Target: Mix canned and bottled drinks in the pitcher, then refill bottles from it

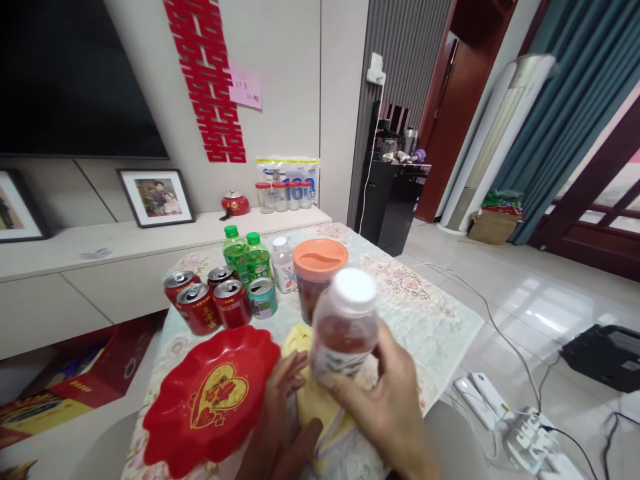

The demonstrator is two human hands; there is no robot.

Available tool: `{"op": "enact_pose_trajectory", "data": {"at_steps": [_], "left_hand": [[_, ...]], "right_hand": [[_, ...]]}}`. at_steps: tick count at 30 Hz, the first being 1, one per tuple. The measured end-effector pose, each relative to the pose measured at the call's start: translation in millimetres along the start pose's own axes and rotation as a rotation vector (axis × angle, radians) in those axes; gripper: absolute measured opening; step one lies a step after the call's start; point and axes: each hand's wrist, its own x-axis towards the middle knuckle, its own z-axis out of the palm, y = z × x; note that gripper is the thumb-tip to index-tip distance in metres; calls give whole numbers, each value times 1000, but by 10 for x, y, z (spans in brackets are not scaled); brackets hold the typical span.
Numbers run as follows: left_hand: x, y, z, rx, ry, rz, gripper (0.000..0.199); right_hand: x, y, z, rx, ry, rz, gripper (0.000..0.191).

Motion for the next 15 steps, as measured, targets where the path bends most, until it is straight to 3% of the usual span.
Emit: {"op": "enact_pose_trajectory", "data": {"at_steps": [4, 7, 10, 15], "left_hand": [[-79, -323, 27, 378, -203, 252, 64], [-100, -475, 90, 545, -218, 330, 62], [-99, -517, 162, 688, -209, 335, 65], [-52, -437, 226, 856, -190, 306, 71]], "right_hand": [[378, 295, -412, -101, 258, 85, 49], [802, 699, -610, -239, 426, 89, 54], [1170, 1171, -686, -286, 483, 97, 59], [1601, 1838, -676, -338, 478, 131, 46]]}}
